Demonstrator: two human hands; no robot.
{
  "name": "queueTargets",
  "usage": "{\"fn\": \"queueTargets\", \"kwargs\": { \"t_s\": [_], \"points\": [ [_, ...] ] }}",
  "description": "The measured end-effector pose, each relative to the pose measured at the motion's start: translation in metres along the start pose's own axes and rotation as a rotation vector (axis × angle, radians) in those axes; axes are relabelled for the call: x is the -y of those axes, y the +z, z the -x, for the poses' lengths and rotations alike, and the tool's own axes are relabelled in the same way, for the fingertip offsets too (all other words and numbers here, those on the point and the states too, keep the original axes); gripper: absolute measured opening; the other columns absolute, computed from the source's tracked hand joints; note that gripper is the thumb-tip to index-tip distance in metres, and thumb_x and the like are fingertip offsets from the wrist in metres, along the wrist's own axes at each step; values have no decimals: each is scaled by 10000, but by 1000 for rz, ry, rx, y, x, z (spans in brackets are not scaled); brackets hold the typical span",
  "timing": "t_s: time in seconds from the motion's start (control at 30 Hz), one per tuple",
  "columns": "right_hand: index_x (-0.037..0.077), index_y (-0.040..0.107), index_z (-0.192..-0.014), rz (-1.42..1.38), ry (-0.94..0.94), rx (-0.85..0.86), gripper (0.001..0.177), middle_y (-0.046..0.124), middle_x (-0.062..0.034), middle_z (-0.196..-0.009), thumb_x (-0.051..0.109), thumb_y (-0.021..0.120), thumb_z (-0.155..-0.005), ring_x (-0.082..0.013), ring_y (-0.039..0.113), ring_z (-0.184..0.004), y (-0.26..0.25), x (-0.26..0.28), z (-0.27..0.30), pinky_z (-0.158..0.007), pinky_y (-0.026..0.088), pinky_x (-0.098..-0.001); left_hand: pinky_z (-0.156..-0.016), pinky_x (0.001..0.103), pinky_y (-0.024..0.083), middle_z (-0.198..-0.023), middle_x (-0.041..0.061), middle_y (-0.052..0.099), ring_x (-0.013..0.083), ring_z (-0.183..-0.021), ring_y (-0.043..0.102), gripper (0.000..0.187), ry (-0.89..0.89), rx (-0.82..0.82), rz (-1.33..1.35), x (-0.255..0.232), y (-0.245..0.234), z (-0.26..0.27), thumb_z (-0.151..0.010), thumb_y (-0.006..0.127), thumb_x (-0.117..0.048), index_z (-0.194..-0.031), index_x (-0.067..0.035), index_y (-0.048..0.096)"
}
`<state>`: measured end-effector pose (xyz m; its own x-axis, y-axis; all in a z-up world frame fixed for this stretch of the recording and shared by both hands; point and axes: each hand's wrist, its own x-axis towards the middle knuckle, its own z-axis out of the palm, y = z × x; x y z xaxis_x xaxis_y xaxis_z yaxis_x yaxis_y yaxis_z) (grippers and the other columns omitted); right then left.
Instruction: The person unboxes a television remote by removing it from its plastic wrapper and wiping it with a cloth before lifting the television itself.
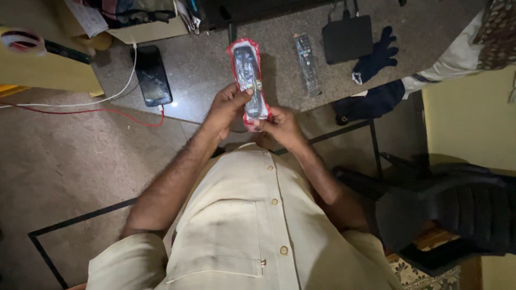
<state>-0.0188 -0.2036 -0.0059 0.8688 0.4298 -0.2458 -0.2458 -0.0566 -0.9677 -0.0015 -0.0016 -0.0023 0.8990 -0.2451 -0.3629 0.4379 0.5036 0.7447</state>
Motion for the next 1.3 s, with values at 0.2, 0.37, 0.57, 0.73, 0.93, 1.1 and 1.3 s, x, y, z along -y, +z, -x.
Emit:
{"fn": "queueTargets", "kwargs": {
  "t_s": [0.2,0.37,0.57,0.73,0.93,1.1,1.3],
  "points": [
    [18,755,-967,335,-273,-208,118,642,-51,-942,13,788,-853,-136,649,-861,-4,-22,0,-744,535,-282,-745,279,568,-983,28,734,103,-828,680,280,-42,-71,44,26,5,-1,-995,701,-270,-1150,-39,675],
    [43,745,-976,689,-443,-322,136,626,-89,-922,24,761,-842,-262,619,-884,-4,-2,6,-790,489,-385,-731,293,585,-1000,35,740,112,-833,698,334,-176,-71,-9,23,16,7,-976,702,-304,-1196,-54,681],
    [84,724,-862,955,-470,-402,88,625,-97,-830,107,802,-827,-317,617,-820,-7,2,5,-763,470,-452,-741,344,662,-1022,34,755,140,-897,741,375,-248,-54,-96,3,33,17,-948,693,-337,-1211,-71,682],
    [72,731,-1002,972,-432,-419,171,670,-84,-873,175,755,-867,-313,648,-806,-28,-32,-3,-744,508,-448,-689,327,650,-998,49,767,136,-848,736,384,-250,-59,-183,-3,38,22,-939,704,-357,-1206,-82,711],
    [54,694,-1232,-441,244,-225,297,671,-5,-951,273,649,-1036,-103,626,-773,-57,-53,-3,-687,526,-309,-674,311,640,-978,30,781,105,-822,739,342,-265,-96,-265,5,29,21,-925,727,-332,-1169,-94,742],
    [80,623,-1330,-348,221,-123,523,728,-27,-1053,518,484,-1081,-100,671,-861,-50,-18,-5,-716,579,-281,-633,288,537,-936,49,782,120,-734,651,311,-250,30,-301,26,14,16,-940,772,-249,-1172,-42,779],
    [123,654,-1285,-214,175,-259,391,703,33,-993,417,514,-1069,-47,671,-825,-45,-10,-18,-665,574,-251,-752,295,608,-964,80,797,139,-826,744,297,-295,174,-277,44,12,30,-927,731,-176,-1155,15,744]
  ]
}}
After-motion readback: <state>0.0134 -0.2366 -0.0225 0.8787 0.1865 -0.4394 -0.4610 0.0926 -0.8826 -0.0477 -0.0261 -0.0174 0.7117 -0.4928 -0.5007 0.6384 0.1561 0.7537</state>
